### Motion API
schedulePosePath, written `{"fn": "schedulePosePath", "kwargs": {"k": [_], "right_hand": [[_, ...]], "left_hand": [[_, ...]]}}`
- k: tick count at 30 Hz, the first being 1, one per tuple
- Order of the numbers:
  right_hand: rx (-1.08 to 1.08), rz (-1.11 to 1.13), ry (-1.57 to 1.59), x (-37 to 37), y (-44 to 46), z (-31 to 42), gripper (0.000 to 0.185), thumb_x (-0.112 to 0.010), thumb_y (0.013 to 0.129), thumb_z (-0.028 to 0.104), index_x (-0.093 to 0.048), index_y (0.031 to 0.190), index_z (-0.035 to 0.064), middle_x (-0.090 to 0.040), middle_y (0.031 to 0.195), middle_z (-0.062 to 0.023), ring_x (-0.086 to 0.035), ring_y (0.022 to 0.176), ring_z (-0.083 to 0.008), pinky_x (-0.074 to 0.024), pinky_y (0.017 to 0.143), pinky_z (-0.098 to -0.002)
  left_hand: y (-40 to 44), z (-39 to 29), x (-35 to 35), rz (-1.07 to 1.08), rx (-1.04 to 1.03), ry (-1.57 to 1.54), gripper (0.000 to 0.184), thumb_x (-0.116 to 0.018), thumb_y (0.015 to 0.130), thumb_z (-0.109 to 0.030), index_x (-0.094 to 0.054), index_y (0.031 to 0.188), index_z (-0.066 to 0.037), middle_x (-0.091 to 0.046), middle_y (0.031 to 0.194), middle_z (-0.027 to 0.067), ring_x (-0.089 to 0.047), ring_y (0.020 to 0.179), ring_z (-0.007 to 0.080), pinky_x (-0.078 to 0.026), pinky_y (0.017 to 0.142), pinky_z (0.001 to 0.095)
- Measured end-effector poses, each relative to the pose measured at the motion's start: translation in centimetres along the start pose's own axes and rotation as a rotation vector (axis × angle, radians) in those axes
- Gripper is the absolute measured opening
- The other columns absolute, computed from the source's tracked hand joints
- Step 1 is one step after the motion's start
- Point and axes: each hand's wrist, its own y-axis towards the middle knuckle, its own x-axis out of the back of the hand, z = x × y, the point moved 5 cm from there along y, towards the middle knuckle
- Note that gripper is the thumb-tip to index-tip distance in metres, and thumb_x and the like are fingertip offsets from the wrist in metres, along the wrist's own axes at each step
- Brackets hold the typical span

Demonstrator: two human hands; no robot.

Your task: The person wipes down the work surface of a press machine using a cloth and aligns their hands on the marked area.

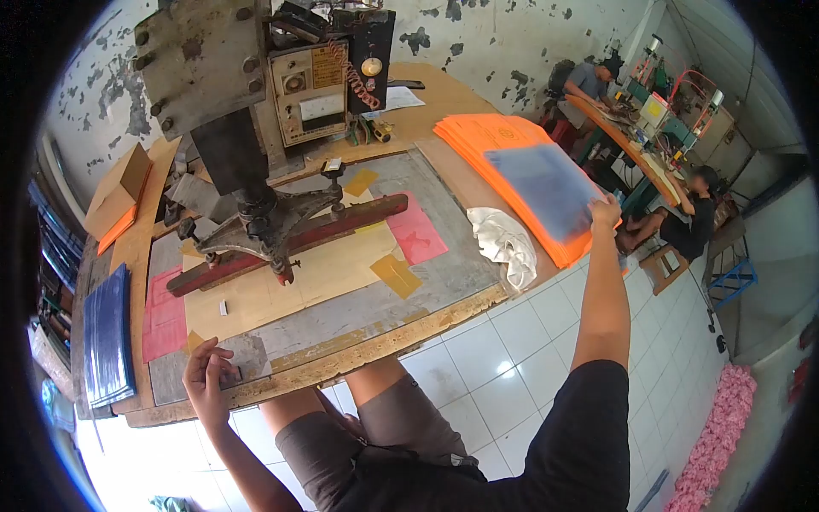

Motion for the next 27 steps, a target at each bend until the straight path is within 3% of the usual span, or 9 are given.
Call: {"fn": "schedulePosePath", "kwargs": {"k": [7,8,11,13,14,18,21,24,27], "right_hand": [[0.023,0.032,0.057,0.2,-0.3,0.2,0.068,-0.053,0.1,-0.018,-0.044,0.166,-0.0047,-0.053,0.162,-0.0179,-0.079,0.115,-0.0371,-0.0685,0.087,-0.0457],[0.015,0.026,0.083,0.0,-0.2,-0.1,0.069,-0.057,0.101,-0.011,-0.043,0.168,-0.0029,-0.049,0.166,-0.0199,-0.079,0.113,-0.0377,-0.0671,0.091,-0.0478],[0.221,-0.015,-0.302,-0.2,-0.3,0.2,0.073,-0.068,0.099,0.0,-0.045,0.168,0.0011,-0.043,0.172,-0.0228,-0.072,0.127,-0.0424,-0.0613,0.103,-0.0553],[0.217,-0.124,-0.748,-1.1,-4.5,4.5,0.082,-0.081,0.096,0.028,-0.05,0.169,0.0106,-0.034,0.179,-0.0255,-0.05,0.152,-0.0449,-0.0407,0.125,-0.0612],[0.252,-0.182,-0.875,-1.7,-6.5,6.7,0.084,-0.082,0.095,0.036,-0.051,0.169,0.0132,-0.032,0.18,-0.0257,-0.044,0.156,-0.0447,-0.0354,0.128,-0.0617],[0.49,-0.122,-1.088,-5.8,-10.3,9.9,0.086,-0.074,0.1,0.058,-0.048,0.172,0.0187,-0.026,0.184,-0.0244,-0.028,0.168,-0.0431,-0.0206,0.136,-0.062],[0.611,0.066,-1.026,-9.0,-13.8,10.5,0.083,-0.058,0.108,0.064,-0.043,0.175,0.0188,-0.025,0.186,-0.0211,-0.02,0.172,-0.0436,-0.0173,0.138,-0.0627],[0.282,0.548,-1.229,-10.8,-16.1,5.8,0.083,-0.044,0.111,0.07,-0.039,0.177,0.0192,-0.023,0.188,-0.017,-0.019,0.173,-0.0426,-0.016,0.138,-0.0632],[0.286,0.54,-1.241,-10.8,-16.0,5.6,0.088,-0.038,0.11,0.076,-0.037,0.178,0.0198,-0.023,0.188,-0.0164,-0.021,0.173,-0.0424,-0.0165,0.138,-0.0641]], "left_hand": [[0.1,0.0,0.0,-0.008,0.003,0.002,0.028,-0.066,0.113,-0.014,-0.072,0.134,0.005,-0.079,0.102,0.0115,-0.069,0.079,0.0125,-0.054,0.074,0.0268],[0.1,0.1,0.1,-0.004,0.001,0.014,0.029,-0.065,0.114,-0.015,-0.072,0.134,0.004,-0.079,0.102,0.0116,-0.069,0.079,0.0123,-0.054,0.073,0.0267],[0.1,-0.1,0.0,-0.019,-0.026,0.021,0.029,-0.065,0.114,-0.016,-0.072,0.133,0.004,-0.078,0.101,0.0114,-0.068,0.078,0.012,-0.053,0.072,0.0267],[0.1,0.0,0.1,-0.02,-0.033,0.013,0.029,-0.065,0.114,-0.016,-0.072,0.133,0.004,-0.078,0.1,0.0111,-0.068,0.078,0.012,-0.053,0.072,0.0268],[0.1,0.0,0.0,-0.019,-0.037,0.009,0.029,-0.065,0.114,-0.016,-0.072,0.132,0.004,-0.078,0.1,0.011,-0.068,0.077,0.0119,-0.053,0.071,0.0268],[0.2,0.0,-0.1,-0.016,-0.047,0.023,0.029,-0.064,0.115,-0.017,-0.073,0.132,0.005,-0.077,0.099,0.0105,-0.067,0.077,0.0117,-0.053,0.071,0.0267],[0.1,0.1,-0.2,-0.023,-0.044,0.027,0.029,-0.064,0.115,-0.017,-0.073,0.132,0.004,-0.077,0.099,0.0103,-0.067,0.077,0.0113,-0.053,0.071,0.0263],[0.1,0.0,-0.1,-0.035,-0.052,0.026,0.028,-0.063,0.115,-0.017,-0.073,0.131,0.003,-0.078,0.1,0.0096,-0.068,0.076,0.0104,-0.05,0.069,0.0251],[0.1,0.0,0.1,-0.037,-0.063,0.033,0.027,-0.063,0.115,-0.017,-0.074,0.131,0.003,-0.078,0.1,0.009,-0.068,0.076,0.0096,-0.048,0.067,0.0241]]}}
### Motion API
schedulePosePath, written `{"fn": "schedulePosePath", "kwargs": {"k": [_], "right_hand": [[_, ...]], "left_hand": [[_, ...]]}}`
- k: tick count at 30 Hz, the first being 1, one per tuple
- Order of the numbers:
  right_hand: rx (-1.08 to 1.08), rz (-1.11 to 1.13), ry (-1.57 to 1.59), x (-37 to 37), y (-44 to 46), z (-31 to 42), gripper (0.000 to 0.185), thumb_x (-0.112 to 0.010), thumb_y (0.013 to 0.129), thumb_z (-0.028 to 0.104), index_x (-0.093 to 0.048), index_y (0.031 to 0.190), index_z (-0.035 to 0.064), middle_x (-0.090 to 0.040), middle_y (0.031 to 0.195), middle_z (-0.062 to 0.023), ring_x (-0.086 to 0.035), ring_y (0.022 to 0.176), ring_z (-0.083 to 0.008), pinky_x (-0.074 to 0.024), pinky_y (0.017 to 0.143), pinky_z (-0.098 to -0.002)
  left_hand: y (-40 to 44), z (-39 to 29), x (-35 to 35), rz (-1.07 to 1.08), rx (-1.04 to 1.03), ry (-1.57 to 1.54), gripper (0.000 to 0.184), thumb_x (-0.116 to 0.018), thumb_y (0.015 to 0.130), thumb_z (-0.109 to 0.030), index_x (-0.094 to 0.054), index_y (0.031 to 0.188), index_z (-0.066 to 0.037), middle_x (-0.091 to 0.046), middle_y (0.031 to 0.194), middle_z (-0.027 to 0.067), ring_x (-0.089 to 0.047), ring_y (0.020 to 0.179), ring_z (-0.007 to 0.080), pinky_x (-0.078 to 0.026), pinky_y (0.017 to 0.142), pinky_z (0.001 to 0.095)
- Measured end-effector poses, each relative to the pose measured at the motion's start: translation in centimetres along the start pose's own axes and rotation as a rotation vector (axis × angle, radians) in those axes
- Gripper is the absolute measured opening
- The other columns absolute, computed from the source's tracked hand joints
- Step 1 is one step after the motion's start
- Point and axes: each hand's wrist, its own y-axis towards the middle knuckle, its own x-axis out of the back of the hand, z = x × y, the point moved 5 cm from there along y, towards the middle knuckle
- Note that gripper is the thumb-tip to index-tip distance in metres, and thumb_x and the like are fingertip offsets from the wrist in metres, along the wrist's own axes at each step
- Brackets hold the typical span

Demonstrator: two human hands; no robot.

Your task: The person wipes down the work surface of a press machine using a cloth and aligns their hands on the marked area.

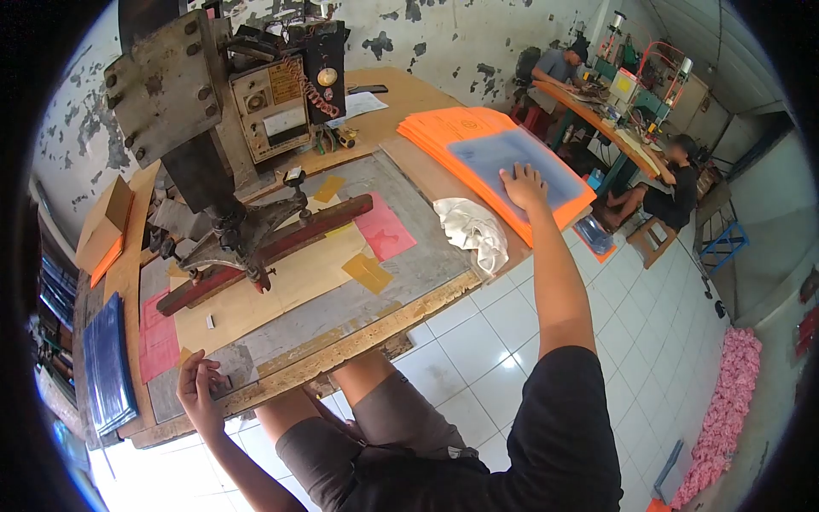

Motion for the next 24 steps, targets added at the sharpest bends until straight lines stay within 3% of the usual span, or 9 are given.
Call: {"fn": "schedulePosePath", "kwargs": {"k": [6,9,12,14,16,19,24], "right_hand": [[-0.005,0.03,-0.028,0.4,0.3,0.0,0.091,-0.042,0.107,0.08,-0.035,0.179,0.0234,-0.025,0.188,-0.0131,-0.021,0.174,-0.0395,-0.0165,0.137,-0.0658],[-0.023,-0.088,-0.15,1.4,-0.3,1.5,0.083,-0.045,0.11,0.074,-0.043,0.175,0.022,-0.035,0.184,-0.0153,-0.029,0.171,-0.0397,-0.0203,0.135,-0.0667],[0.247,-0.286,0.073,2.7,-5.1,7.7,0.067,-0.056,0.113,0.057,-0.056,0.164,0.0139,-0.047,0.175,-0.0213,-0.038,0.165,-0.0415,-0.0232,0.134,-0.0681],[0.54,-0.201,0.332,3.4,-11.1,13.2,0.054,-0.063,0.112,0.046,-0.066,0.153,0.0112,-0.056,0.165,-0.0216,-0.046,0.157,-0.041,-0.0288,0.131,-0.0662],[0.771,-0.469,0.333,2.5,-20.4,19.2,0.049,-0.068,0.11,0.041,-0.07,0.146,0.0088,-0.061,0.157,-0.0201,-0.05,0.153,-0.0404,-0.0325,0.13,-0.0628],[0.764,-0.412,0.437,1.0,-26.4,21.7,0.047,-0.07,0.109,0.038,-0.071,0.141,0.0048,-0.064,0.15,-0.0181,-0.052,0.151,-0.039,-0.0358,0.128,-0.0598],[0.757,-0.318,0.616,-0.7,-28.4,21.8,0.04,-0.075,0.106,0.028,-0.072,0.137,0.0036,-0.065,0.148,-0.0162,-0.057,0.144,-0.0377,-0.043,0.122,-0.0533]], "left_hand": [[0.0,0.3,0.0,0.01,-0.015,-0.019,0.026,-0.063,0.115,-0.016,-0.074,0.13,0.003,-0.078,0.1,0.0089,-0.068,0.077,0.0093,-0.048,0.068,0.0241],[0.1,0.1,0.0,0.017,-0.03,-0.035,0.025,-0.063,0.116,-0.016,-0.074,0.129,0.003,-0.078,0.1,0.0091,-0.068,0.076,0.0092,-0.049,0.068,0.0244],[0.0,0.5,0.0,0.021,-0.037,-0.047,0.024,-0.064,0.116,-0.016,-0.074,0.128,0.003,-0.078,0.099,0.0091,-0.068,0.076,0.0089,-0.049,0.067,0.0239],[-0.1,0.3,-0.2,0.021,-0.009,-0.065,0.023,-0.065,0.115,-0.015,-0.074,0.128,0.002,-0.078,0.099,0.009,-0.067,0.076,0.0087,-0.049,0.066,0.0233],[0.0,0.3,-0.4,0.029,-0.016,-0.051,0.023,-0.065,0.115,-0.015,-0.073,0.128,0.002,-0.078,0.099,0.0086,-0.067,0.076,0.0085,-0.048,0.065,0.0227],[-0.1,0.1,-0.5,0.025,0.001,-0.03,0.022,-0.065,0.115,-0.014,-0.074,0.127,0.002,-0.078,0.099,0.0082,-0.067,0.076,0.0086,-0.049,0.066,0.0229],[-0.1,0.0,-0.5,0.007,-0.006,0.035,0.02,-0.064,0.115,-0.012,-0.074,0.124,0.003,-0.079,0.102,0.0086,-0.068,0.078,0.0096,-0.051,0.069,0.0247]]}}
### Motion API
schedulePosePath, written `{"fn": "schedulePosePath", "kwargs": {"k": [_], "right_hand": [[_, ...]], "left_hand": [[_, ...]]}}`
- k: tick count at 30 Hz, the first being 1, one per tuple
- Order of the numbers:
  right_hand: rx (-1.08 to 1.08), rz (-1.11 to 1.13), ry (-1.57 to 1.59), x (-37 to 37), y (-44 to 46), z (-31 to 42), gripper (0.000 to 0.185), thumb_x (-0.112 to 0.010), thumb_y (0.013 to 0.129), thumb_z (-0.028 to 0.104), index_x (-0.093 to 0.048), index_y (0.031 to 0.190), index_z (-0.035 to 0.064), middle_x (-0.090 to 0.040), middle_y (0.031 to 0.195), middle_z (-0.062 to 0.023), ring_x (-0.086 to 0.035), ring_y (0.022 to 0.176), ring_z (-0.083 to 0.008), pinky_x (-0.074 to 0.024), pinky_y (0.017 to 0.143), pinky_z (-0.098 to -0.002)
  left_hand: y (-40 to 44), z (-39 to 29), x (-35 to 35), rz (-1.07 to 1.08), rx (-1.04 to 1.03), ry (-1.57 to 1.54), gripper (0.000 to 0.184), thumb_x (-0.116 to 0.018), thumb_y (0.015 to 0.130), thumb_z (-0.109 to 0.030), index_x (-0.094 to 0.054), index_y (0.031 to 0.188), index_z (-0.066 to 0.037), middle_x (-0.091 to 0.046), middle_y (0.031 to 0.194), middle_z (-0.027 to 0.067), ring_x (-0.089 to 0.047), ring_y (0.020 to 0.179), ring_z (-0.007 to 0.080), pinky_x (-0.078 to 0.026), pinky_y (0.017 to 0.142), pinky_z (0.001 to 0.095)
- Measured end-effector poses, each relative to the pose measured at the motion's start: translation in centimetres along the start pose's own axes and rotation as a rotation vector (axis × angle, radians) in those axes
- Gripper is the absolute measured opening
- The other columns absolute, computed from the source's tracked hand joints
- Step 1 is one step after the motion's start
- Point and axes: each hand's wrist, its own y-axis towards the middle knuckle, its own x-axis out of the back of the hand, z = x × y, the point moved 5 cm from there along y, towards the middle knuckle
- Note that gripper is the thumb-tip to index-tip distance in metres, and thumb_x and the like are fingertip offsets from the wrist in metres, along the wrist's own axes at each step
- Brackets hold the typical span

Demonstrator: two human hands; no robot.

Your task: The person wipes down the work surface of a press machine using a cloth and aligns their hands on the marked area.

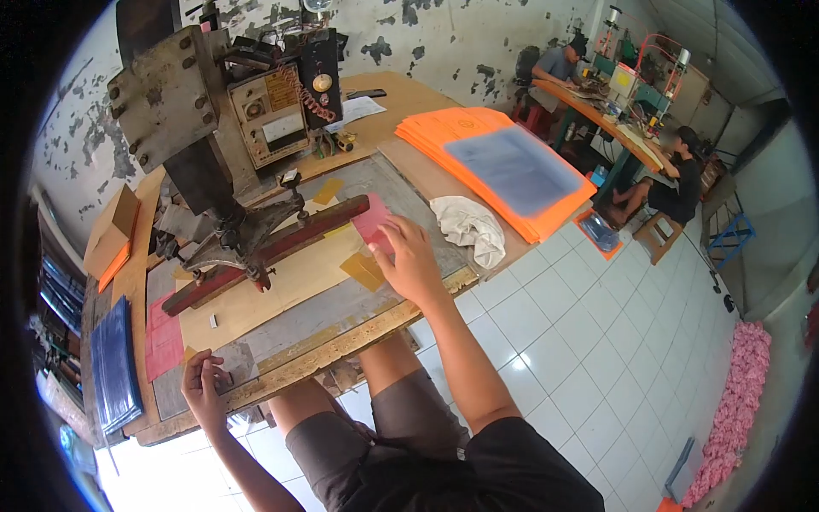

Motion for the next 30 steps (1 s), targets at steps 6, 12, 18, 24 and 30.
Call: {"fn": "schedulePosePath", "kwargs": {"k": [6,12,18,24,30], "right_hand": [[-0.06,0.006,0.063,0.3,-0.5,-0.3,0.03,-0.078,0.103,0.025,-0.079,0.122,0.0017,-0.074,0.13,-0.0133,-0.066,0.126,-0.0353,-0.0488,0.113,-0.0482],[-0.081,0.059,0.083,0.4,-0.4,-0.2,0.019,-0.077,0.103,0.019,-0.082,0.112,0.0028,-0.078,0.117,-0.0117,-0.069,0.115,-0.0346,-0.0514,0.106,-0.0462],[-0.107,0.043,0.117,0.5,-0.5,-0.2,0.017,-0.078,0.102,0.019,-0.081,0.105,0.0023,-0.079,0.11,-0.0109,-0.07,0.111,-0.0343,-0.0512,0.103,-0.0467],[-0.116,0.059,0.125,0.2,-0.7,-0.2,0.015,-0.078,0.102,0.019,-0.08,0.1,0.004,-0.079,0.105,-0.0083,-0.069,0.107,-0.0328,-0.0499,0.1,-0.0473],[-0.124,0.075,0.142,0.5,-0.6,0.0,0.02,-0.078,0.103,0.019,-0.08,0.101,-0.0014,-0.078,0.105,-0.015,-0.07,0.105,-0.0373,-0.0534,0.096,-0.0471]], "left_hand": [[0.1,-0.6,-0.1,0.008,-0.033,0.035,0.02,-0.062,0.114,-0.01,-0.077,0.117,0.004,-0.081,0.109,0.0105,-0.07,0.082,0.012,-0.053,0.074,0.0268],[0.0,-0.9,-0.3,-0.023,-0.011,0.087,0.024,-0.064,0.113,-0.012,-0.08,0.109,0.004,-0.083,0.108,0.0094,-0.072,0.08,0.0124,-0.048,0.069,0.0261],[0.1,-1.3,-0.5,-0.015,-0.01,0.111,0.024,-0.064,0.113,-0.013,-0.079,0.104,0.003,-0.082,0.104,0.0086,-0.072,0.078,0.0115,-0.047,0.066,0.0254],[-0.1,-1.2,-0.4,-0.014,0.015,0.114,0.024,-0.064,0.113,-0.011,-0.078,0.1,0.004,-0.08,0.103,0.0086,-0.071,0.076,0.0123,-0.05,0.068,0.027],[0.0,-1.5,-0.8,-0.019,-0.012,0.098,0.023,-0.065,0.111,-0.008,-0.079,0.102,0.008,-0.078,0.104,0.0108,-0.069,0.081,0.0133,-0.053,0.072,0.0291]]}}
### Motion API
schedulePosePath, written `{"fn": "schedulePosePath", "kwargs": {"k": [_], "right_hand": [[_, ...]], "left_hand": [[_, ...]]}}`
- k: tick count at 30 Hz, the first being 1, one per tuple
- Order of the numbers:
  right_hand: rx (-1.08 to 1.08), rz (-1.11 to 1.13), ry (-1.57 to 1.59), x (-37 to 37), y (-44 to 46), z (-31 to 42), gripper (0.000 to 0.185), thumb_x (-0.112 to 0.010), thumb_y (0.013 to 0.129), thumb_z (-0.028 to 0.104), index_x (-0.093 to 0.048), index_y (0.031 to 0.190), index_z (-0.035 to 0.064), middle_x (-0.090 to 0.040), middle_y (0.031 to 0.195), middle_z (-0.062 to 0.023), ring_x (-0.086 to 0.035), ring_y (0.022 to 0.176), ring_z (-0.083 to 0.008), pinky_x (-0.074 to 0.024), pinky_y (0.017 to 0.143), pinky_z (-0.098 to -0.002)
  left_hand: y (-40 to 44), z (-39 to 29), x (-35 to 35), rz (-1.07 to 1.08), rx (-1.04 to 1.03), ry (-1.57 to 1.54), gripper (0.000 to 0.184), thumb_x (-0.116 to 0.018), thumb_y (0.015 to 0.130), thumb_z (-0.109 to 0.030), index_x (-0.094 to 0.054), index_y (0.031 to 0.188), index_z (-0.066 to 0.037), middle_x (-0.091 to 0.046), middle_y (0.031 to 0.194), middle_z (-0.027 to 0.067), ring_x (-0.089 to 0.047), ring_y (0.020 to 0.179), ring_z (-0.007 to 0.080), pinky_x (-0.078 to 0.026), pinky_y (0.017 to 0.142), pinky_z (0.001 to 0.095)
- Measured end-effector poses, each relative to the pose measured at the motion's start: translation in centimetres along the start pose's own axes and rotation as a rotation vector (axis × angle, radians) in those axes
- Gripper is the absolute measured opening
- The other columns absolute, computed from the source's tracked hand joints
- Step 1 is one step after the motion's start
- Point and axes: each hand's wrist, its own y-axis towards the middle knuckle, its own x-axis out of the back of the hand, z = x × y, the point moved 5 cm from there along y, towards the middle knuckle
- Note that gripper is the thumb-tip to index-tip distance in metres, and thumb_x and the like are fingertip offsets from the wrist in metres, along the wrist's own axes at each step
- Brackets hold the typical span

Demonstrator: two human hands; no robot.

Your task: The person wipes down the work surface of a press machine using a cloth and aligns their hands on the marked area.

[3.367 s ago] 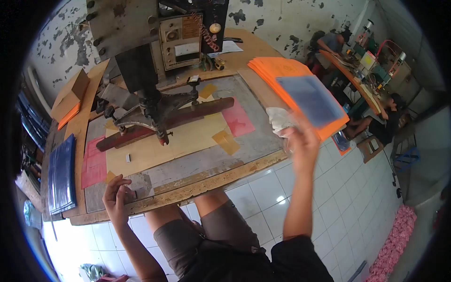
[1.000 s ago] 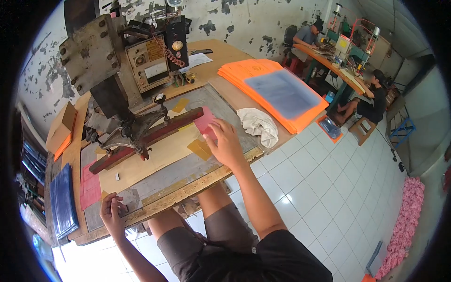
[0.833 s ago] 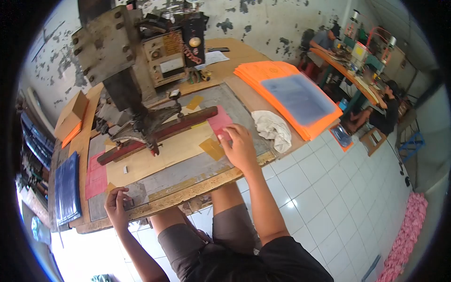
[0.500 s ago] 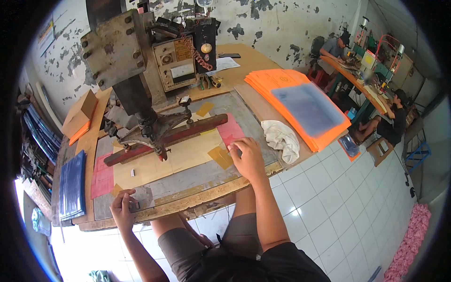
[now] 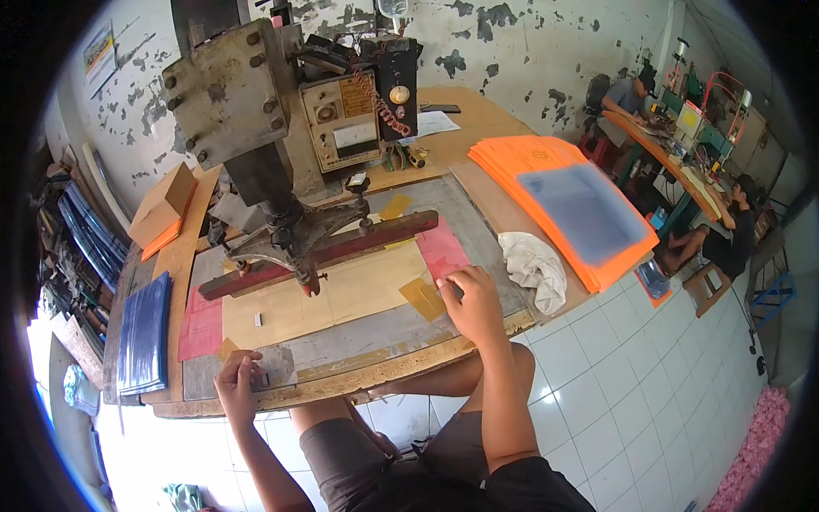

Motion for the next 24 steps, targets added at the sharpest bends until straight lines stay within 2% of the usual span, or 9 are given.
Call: {"fn": "schedulePosePath", "kwargs": {"k": [2,5,10,13,17,24], "right_hand": [[0.017,-0.01,-0.003,0.0,0.1,0.1,0.019,-0.078,0.102,0.018,-0.08,0.102,-0.0013,-0.078,0.105,-0.0151,-0.07,0.105,-0.0372,-0.0534,0.096,-0.0472],[0.031,-0.013,0.014,-0.1,0.1,0.0,0.012,-0.079,0.1,0.017,-0.079,0.1,0.0047,-0.079,0.104,-0.0092,-0.07,0.103,-0.034,-0.052,0.096,-0.0473],[0.037,-0.005,0.014,-0.3,0.1,-0.2,0.011,-0.079,0.099,0.016,-0.079,0.101,0.0052,-0.079,0.104,-0.0095,-0.07,0.103,-0.0346,-0.0531,0.095,-0.0476],[0.047,-0.015,0.012,-0.1,0.1,-0.1,0.011,-0.079,0.099,0.016,-0.079,0.102,0.0054,-0.079,0.104,-0.0096,-0.071,0.103,-0.0347,-0.0533,0.094,-0.0475],[0.039,-0.005,0.017,0.2,0.3,0.5,0.016,-0.077,0.103,0.016,-0.079,0.104,0.0005,-0.078,0.104,-0.0146,-0.071,0.103,-0.0373,-0.0539,0.094,-0.0472],[0.022,0.01,0.045,0.1,0.2,0.2,0.015,-0.077,0.102,0.016,-0.079,0.103,0.0017,-0.077,0.104,-0.0134,-0.07,0.104,-0.037,-0.0538,0.095,-0.0464]], "left_hand": [[0.0,0.1,0.0,0.002,-0.005,0.001,0.023,-0.065,0.111,-0.007,-0.08,0.103,0.009,-0.078,0.105,0.0115,-0.069,0.083,0.0138,-0.054,0.073,0.0297],[0.0,-0.1,0.1,-0.014,-0.015,0.015,0.023,-0.065,0.11,-0.007,-0.081,0.106,0.008,-0.078,0.106,0.0118,-0.07,0.084,0.0143,-0.054,0.073,0.03],[-0.1,-0.4,0.1,-0.022,0.043,0.036,0.023,-0.066,0.11,-0.009,-0.083,0.106,0.007,-0.079,0.104,0.0103,-0.07,0.08,0.0138,-0.05,0.071,0.0286],[-0.2,0.0,0.2,-0.033,-0.003,0.021,0.024,-0.066,0.11,-0.01,-0.082,0.104,0.007,-0.08,0.103,0.0098,-0.069,0.077,0.0135,-0.048,0.069,0.0283],[-0.1,0.0,0.3,-0.017,-0.019,0.037,0.024,-0.067,0.11,-0.009,-0.081,0.1,0.007,-0.08,0.102,0.0109,-0.069,0.077,0.0139,-0.05,0.07,0.0285],[-0.2,-0.8,0.0,-0.015,-0.047,0.042,0.022,-0.069,0.108,-0.007,-0.082,0.098,0.008,-0.08,0.1,0.0115,-0.069,0.077,0.0141,-0.055,0.073,0.0294]]}}
